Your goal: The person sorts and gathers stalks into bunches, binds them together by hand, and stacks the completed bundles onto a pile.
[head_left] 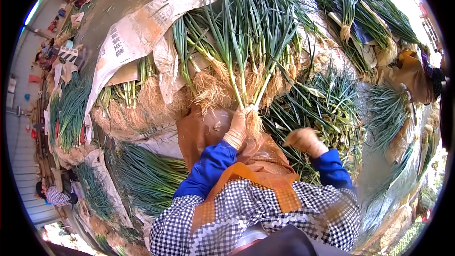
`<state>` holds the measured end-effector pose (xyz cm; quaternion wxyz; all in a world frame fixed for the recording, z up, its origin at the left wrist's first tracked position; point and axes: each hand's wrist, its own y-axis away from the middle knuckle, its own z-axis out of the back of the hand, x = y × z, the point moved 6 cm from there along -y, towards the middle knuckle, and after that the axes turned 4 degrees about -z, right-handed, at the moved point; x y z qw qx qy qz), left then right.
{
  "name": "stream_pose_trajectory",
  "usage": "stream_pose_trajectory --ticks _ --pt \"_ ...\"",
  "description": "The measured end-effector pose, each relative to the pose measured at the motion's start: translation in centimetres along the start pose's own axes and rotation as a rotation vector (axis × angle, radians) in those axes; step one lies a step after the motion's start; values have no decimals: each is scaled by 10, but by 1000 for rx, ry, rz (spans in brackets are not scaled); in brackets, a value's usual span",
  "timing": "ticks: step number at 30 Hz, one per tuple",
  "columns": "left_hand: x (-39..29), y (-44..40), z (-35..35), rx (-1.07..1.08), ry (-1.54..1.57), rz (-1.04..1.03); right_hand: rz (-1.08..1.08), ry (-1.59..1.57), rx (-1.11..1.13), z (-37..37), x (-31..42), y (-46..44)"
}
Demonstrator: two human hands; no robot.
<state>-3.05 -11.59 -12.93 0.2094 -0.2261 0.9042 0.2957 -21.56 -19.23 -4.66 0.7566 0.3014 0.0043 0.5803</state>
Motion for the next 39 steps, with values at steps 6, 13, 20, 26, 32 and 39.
stream_pose_trajectory --ticks 6,13,20,26,32,39 --pt "-1 37 -40 121 -190 -3 -419 -338 -324 94 30 -44" --pt "13 31 1 64 67 265 -41 -1177 -257 51 29 -109" --pt "15 23 3 -4 131 305 157 -1413 101 29 7 18" --pt "27 20 -10 123 -244 218 -439 -1348 -456 25 -23 -24" --pt "-26 50 -40 253 -281 62 -112 -1537 -592 8 -16 -89" --pt "-14 68 -47 140 4 232 -96 -1113 -551 22 -13 -85"
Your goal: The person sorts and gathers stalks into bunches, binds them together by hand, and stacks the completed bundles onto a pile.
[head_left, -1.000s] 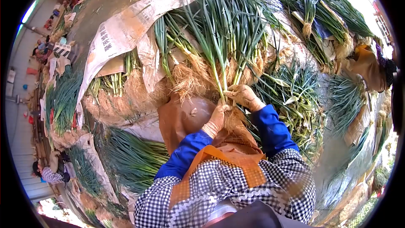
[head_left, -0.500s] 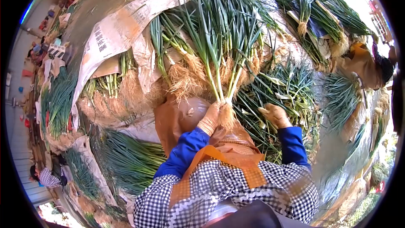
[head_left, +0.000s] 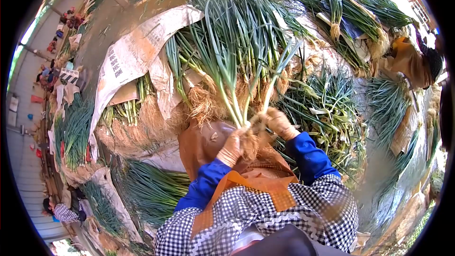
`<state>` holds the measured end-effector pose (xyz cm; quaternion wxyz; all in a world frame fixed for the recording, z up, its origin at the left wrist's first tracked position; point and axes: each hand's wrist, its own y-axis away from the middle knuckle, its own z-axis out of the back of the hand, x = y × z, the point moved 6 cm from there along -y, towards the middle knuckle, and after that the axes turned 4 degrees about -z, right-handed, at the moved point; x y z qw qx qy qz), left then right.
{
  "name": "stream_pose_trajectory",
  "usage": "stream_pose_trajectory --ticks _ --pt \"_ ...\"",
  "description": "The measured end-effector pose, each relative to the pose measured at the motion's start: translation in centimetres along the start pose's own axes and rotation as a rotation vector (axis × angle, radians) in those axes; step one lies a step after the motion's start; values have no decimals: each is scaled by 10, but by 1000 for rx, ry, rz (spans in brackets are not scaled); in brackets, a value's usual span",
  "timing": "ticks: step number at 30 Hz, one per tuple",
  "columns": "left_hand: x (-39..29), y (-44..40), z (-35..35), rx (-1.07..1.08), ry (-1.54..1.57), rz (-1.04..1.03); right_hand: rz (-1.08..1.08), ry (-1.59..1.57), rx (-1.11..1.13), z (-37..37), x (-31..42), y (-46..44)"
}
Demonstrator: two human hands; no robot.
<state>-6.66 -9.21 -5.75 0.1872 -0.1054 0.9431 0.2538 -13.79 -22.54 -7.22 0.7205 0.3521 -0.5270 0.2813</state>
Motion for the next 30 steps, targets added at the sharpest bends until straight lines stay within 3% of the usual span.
stream_pose_trajectory --ticks 1,3,4,5,6,9,10,11,13,14,15,16,17,18,20,21,23,25,27,29,30 --pt "18 -3 10 -50 -43 147 489 730 -128 -7 17 -2" --pt "20 6 -18 155 152 227 -115 638 -238 35 46 -18" --pt "16 4 -19 218 180 215 -340 853 -261 59 45 -41" --pt "11 2 -19 281 209 203 67 883 -618 84 18 -68" --pt "0 7 -25 293 219 218 294 761 -740 92 47 -64" --pt "-63 34 -88 354 88 171 333 683 -499 87 20 -117" --pt "-92 45 -105 200 -98 28 392 811 -546 83 14 -124" --pt "-116 54 -120 316 10 51 304 703 -543 91 20 -121" --pt "-173 91 -156 335 -8 -125 325 474 -608 118 -14 -133" --pt "-198 105 -172 520 81 -129 201 521 -650 131 -40 -140" --pt "-218 122 -189 595 54 -107 248 494 -698 145 -44 -131" --pt "-236 140 -208 666 27 -78 131 343 -782 163 -59 -122" --pt "-256 153 -217 700 -23 -138 -154 530 -808 175 -40 -91" --pt "-276 166 -226 730 -71 -199 -250 626 -878 189 -34 -72" --pt "-309 192 -243 770 -217 -314 -110 78 -1052 239 -88 -49" --pt "-319 199 -246 780 -224 -398 -212 -434 -1028 257 -122 -36" --pt "-334 210 -247 762 -204 -592 -275 -383 -1024 290 -159 1" --pt "-341 198 -223 786 -131 -687 -664 815 -922 310 -118 43" --pt "-343 165 -185 645 -225 -774 -602 1136 -930 276 -52 56" --pt "-314 118 -145 423 -358 -817 162 1185 -998 215 -24 37" --pt "-305 96 -111 230 -543 -915 93 907 -677 165 9 21"
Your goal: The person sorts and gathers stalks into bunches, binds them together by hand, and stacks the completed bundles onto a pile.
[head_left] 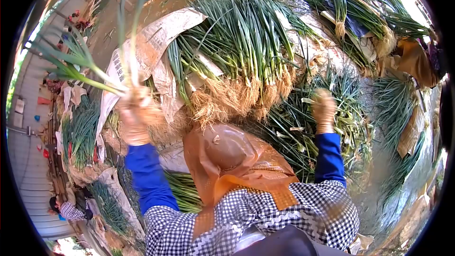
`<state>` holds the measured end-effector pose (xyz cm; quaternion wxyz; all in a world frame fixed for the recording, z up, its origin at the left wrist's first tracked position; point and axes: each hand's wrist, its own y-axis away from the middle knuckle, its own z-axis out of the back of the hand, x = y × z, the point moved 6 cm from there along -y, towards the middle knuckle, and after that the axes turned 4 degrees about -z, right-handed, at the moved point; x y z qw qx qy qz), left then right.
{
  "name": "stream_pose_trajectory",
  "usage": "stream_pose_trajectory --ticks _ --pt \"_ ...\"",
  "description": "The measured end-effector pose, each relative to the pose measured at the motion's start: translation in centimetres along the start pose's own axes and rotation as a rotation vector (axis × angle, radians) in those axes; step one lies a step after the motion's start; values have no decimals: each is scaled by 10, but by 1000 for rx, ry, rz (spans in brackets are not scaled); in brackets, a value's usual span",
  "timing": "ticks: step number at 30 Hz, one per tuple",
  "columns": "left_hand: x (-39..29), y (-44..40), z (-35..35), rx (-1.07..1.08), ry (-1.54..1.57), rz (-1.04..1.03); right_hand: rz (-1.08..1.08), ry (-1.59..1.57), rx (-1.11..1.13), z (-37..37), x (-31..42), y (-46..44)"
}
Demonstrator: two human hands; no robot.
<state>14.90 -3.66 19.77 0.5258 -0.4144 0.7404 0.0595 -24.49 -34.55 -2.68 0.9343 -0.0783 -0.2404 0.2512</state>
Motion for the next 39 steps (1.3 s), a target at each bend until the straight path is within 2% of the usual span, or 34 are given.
stream_pose_trajectory --ticks 1,2,3,5,7,8,9,11,12,13,15,16,17,19,20,21,23,24,25,27,28,29,30,31,33,34,35,37,39 --pt "45 14 15 -110 46 151 -123 -288 190 -26 36 16" --pt "90 30 24 -227 115 268 -206 -257 434 -35 82 26" --pt "125 43 7 -130 335 392 -159 -538 501 -93 89 34" --pt "190 80 6 -202 221 506 -106 -261 589 -139 112 30" --pt "234 119 -13 -349 391 679 -234 -964 697 -171 113 32" --pt "257 138 -11 -372 352 699 -212 -921 691 -138 121 29" --pt "275 153 -11 -397 319 720 -150 -733 674 -102 129 26" --pt "257 168 -62 -188 352 867 -161 -1031 788 -72 135 43" --pt "281 182 -60 -228 344 870 -34 -940 851 -62 139 56" --pt "303 197 -56 -284 232 853 95 -869 713 -64 136 68" --pt "296 201 -82 -295 145 872 552 -299 345 -35 147 81" --pt "303 206 -82 -306 167 887 531 -330 300 -49 129 88" --pt "307 207 -83 -308 172 883 625 -256 263 -23 138 89" --pt "309 206 -80 -332 157 809 -22 -666 481 -28 88 86" --pt "305 204 -74 -329 89 831 -175 -745 403 -20 59 80" --pt "312 202 -62 -361 80 735 -327 -818 320 -12 26 72" --pt "315 201 -54 -342 177 721 -376 -16 367 -3 -40 53" --pt "321 205 -53 -331 183 760 -275 223 565 -27 -64 57" --pt "315 202 -62 -324 188 760 -203 275 629 -35 -55 53" --pt "297 201 -79 -291 120 826 -248 -264 685 -42 26 38" --pt "312 210 -77 -310 195 826 -329 -515 741 -52 62 34" --pt "311 212 -80 -293 201 801 -395 -823 639 -58 96 26" --pt "318 218 -79 -337 209 797 -423 -933 645 -82 107 17" --pt "325 222 -76 -383 216 792 -223 -945 399 -127 99 5" --pt "329 222 -73 -423 230 779 47 -99 178 -108 130 8" --pt "333 225 -66 -499 187 796 112 -184 71 -107 133 18" --pt "336 229 -60 -573 148 816 178 -179 101 -90 145 31" --pt "330 216 -68 -581 431 787 6 -990 627 -86 142 74" --pt "324 206 -63 -537 389 753 -269 -1090 878 -60 118 107"
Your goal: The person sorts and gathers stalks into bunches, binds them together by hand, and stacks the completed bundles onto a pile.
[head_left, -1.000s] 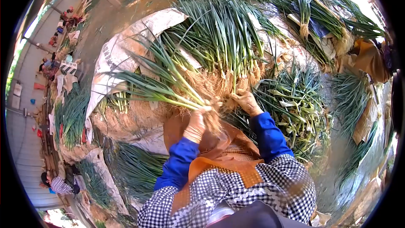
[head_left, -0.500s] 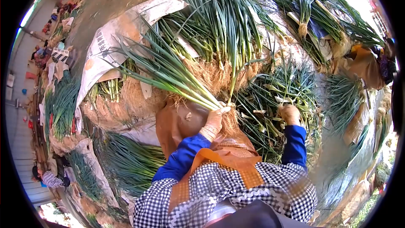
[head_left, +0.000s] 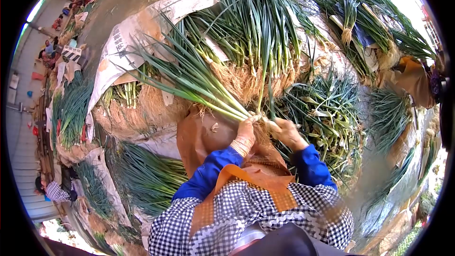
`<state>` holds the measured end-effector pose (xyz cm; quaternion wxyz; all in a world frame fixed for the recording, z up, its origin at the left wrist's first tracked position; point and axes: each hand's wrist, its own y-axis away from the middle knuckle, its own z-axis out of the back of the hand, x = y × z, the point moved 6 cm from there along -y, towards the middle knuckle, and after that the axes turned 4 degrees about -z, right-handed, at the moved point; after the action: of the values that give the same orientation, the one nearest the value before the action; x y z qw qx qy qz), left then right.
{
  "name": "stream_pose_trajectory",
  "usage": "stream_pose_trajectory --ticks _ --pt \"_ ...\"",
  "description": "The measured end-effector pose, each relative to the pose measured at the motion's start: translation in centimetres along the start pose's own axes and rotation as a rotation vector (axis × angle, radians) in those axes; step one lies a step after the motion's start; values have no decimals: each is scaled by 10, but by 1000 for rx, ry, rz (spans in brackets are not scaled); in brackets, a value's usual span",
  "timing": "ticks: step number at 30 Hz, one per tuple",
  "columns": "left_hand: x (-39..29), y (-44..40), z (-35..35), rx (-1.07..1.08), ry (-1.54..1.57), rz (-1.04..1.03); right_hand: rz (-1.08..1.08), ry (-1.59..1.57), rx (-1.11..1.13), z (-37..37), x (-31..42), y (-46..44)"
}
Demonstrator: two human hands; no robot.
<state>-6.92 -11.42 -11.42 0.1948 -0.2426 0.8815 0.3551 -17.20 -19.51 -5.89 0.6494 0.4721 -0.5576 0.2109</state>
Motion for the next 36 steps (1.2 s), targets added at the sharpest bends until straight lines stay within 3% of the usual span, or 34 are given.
stream_pose_trajectory --ticks 1,2,4,6,9,10,11,12,13,15,16,18,19,20,22,24,25,26,28,31,33,35,36 --pt "-6 -6 7 1 -58 -134 -99 -84 -82 28 5 22" --pt "-6 -12 11 0 -61 -111 -190 -169 -165 61 5 39" --pt "-12 -13 12 3 -45 -5 -189 179 -417 136 -2 55" --pt "-19 -7 2 148 -101 36 -442 1476 -510 223 -49 50" --pt "-29 2 -20 414 -104 139 -214 1206 -586 180 14 13" --pt "-37 10 -28 368 -81 169 -54 896 -552 142 51 -2" --pt "-39 12 -33 364 -113 155 66 428 -374 102 76 -14" --pt "-43 11 -37 361 -145 131 64 176 -161 77 74 -36" --pt "-36 -3 -26 336 -209 87 39 392 -155 53 75 -49" --pt "-44 4 -37 372 -274 -11 104 1085 139 -4 93 -51" --pt "-47 10 -41 385 -285 -27 350 1111 162 -22 94 -46" --pt "-47 6 -29 355 -184 5 583 1145 275 -29 83 -39" --pt "-47 5 -22 354 -231 20 584 957 277 -20 85 -28" --pt "-52 11 -25 349 -276 35 414 647 367 -10 95 -17" --pt "-58 5 -21 361 -140 111 71 383 449 32 84 -19" --pt "-75 12 -26 537 -76 239 -52 321 265 66 104 -35" --pt "-101 38 -59 449 -98 50 -56 716 4 98 96 -63" --pt "-100 27 -45 692 144 132 -60 1099 -269 124 82 -96" --pt "-132 36 -51 773 282 -179 309 1522 -680 126 89 -145" --pt "-181 75 -111 842 322 -325 82 1422 -503 79 109 -183" --pt "-173 54 -112 782 195 -275 -12 1399 -462 80 96 -213" --pt "-140 24 -78 542 22 -126 -181 1395 -362 78 100 -216" --pt "-123 20 -59 364 -80 -66 2 1199 -450 87 101 -203"
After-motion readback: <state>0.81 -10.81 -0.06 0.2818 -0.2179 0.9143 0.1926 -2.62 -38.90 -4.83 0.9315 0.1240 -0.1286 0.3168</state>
